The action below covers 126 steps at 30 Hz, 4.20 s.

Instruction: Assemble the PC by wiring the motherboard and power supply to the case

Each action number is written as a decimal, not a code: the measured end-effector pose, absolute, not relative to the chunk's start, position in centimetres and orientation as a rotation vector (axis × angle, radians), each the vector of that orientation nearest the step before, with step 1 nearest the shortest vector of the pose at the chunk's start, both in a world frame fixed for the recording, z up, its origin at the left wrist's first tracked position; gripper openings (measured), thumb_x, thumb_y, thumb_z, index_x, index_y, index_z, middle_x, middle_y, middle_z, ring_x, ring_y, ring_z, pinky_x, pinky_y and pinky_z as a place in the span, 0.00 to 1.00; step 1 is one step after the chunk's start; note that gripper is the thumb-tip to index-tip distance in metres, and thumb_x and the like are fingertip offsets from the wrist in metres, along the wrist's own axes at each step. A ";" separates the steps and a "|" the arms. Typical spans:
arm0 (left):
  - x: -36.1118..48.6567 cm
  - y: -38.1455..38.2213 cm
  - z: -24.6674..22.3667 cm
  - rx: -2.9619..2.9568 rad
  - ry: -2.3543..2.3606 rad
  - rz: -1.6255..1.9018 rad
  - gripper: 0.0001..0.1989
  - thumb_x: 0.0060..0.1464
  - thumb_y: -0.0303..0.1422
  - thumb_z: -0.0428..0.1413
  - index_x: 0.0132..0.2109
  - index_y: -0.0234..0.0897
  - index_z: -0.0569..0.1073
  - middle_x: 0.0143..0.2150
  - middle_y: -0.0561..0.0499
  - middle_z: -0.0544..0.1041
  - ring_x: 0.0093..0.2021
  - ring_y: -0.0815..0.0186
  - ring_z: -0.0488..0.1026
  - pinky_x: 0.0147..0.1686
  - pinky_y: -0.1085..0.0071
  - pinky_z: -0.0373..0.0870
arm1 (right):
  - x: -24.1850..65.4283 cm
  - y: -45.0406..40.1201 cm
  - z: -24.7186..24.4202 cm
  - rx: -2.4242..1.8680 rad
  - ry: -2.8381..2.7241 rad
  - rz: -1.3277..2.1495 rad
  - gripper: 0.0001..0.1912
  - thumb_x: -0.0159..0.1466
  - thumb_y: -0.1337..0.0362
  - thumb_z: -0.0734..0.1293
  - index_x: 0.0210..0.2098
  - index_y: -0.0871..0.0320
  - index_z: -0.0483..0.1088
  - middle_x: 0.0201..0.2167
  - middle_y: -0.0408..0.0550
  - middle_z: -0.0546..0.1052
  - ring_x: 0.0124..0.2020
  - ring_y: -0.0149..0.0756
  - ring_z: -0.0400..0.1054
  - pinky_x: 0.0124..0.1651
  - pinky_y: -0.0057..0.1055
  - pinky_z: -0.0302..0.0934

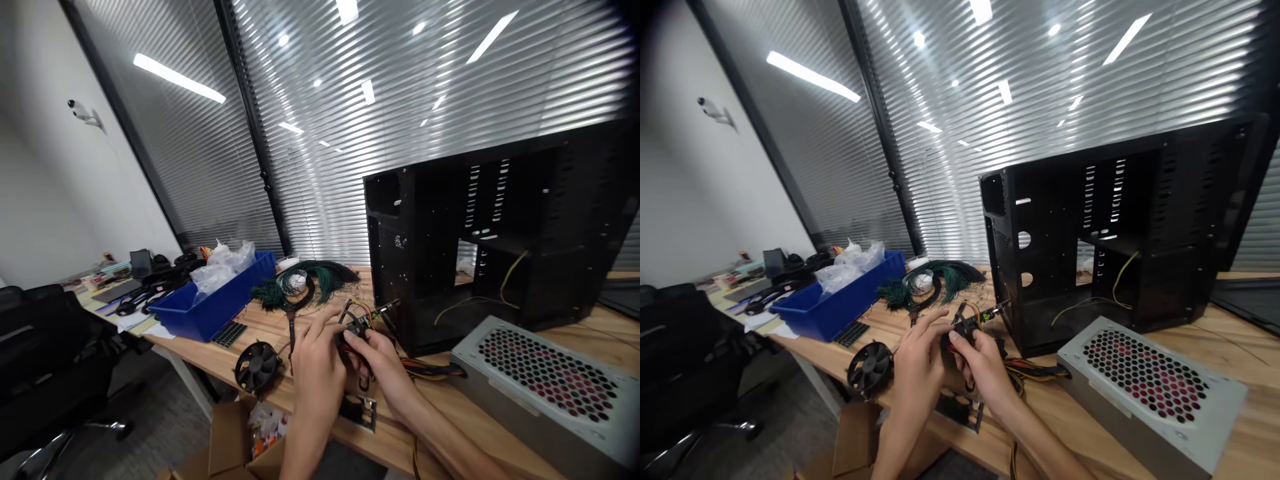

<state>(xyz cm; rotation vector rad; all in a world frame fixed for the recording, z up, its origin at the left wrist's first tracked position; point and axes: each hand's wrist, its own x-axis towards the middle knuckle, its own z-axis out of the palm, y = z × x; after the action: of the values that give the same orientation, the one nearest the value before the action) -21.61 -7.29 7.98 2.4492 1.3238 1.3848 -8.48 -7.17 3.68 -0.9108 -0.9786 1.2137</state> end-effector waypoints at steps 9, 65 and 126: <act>-23.7 -7.6 9.2 2.465 1.442 1.060 0.13 0.71 0.35 0.51 0.46 0.47 0.82 0.43 0.53 0.87 0.44 0.59 0.83 0.42 0.66 0.72 | -7.8 -7.7 4.5 -1.043 -0.920 1.252 0.34 0.52 0.33 0.77 0.26 0.57 0.65 0.16 0.37 0.62 0.16 0.23 0.50 0.20 0.24 0.43; -21.4 -8.1 7.2 2.649 1.516 1.049 0.11 0.62 0.27 0.50 0.38 0.42 0.77 0.36 0.52 0.84 0.37 0.58 0.81 0.28 0.63 0.53 | -7.5 -7.9 6.2 -1.219 -0.715 1.339 0.12 0.44 0.58 0.71 0.27 0.57 0.69 0.22 0.39 0.68 0.21 0.27 0.57 0.22 0.24 0.55; -22.6 -7.0 6.8 2.733 1.253 1.276 0.12 0.66 0.29 0.55 0.50 0.41 0.83 0.44 0.50 0.88 0.39 0.61 0.85 0.36 0.70 0.73 | -9.6 -8.7 3.1 -1.062 -0.636 1.127 0.18 0.53 0.48 0.73 0.27 0.56 0.69 0.23 0.38 0.67 0.25 0.32 0.59 0.27 0.30 0.51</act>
<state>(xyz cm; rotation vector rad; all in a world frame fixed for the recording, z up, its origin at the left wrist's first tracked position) -22.59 -6.97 6.77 2.7328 1.2526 1.2757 -9.55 -8.69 3.10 -1.0621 -0.6359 1.1267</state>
